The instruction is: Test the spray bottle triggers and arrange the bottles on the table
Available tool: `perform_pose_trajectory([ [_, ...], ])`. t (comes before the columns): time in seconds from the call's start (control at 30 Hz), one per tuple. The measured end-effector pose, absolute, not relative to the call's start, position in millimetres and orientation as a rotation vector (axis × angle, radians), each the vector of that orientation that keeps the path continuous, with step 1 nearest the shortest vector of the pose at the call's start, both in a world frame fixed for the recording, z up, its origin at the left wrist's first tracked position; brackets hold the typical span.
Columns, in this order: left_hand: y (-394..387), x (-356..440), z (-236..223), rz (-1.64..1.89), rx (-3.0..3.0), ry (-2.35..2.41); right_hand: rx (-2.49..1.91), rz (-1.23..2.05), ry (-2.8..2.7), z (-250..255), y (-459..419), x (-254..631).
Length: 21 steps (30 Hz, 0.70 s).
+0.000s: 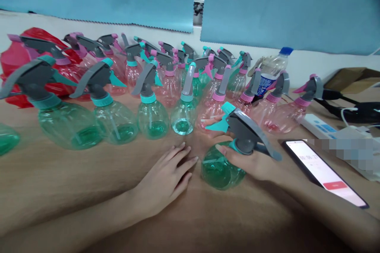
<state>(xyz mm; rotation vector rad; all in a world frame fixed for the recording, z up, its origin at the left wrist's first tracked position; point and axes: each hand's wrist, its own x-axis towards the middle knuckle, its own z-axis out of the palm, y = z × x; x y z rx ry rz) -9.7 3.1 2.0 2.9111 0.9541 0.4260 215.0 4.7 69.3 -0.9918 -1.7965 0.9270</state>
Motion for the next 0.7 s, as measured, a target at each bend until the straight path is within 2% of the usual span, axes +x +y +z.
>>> perform_pose_trajectory([
  [0.7, 5.6, -9.4, 0.1, 0.431, 2.944, 0.950, -1.020, 0.743, -1.883, 82.3, 4.4, 208.7],
])
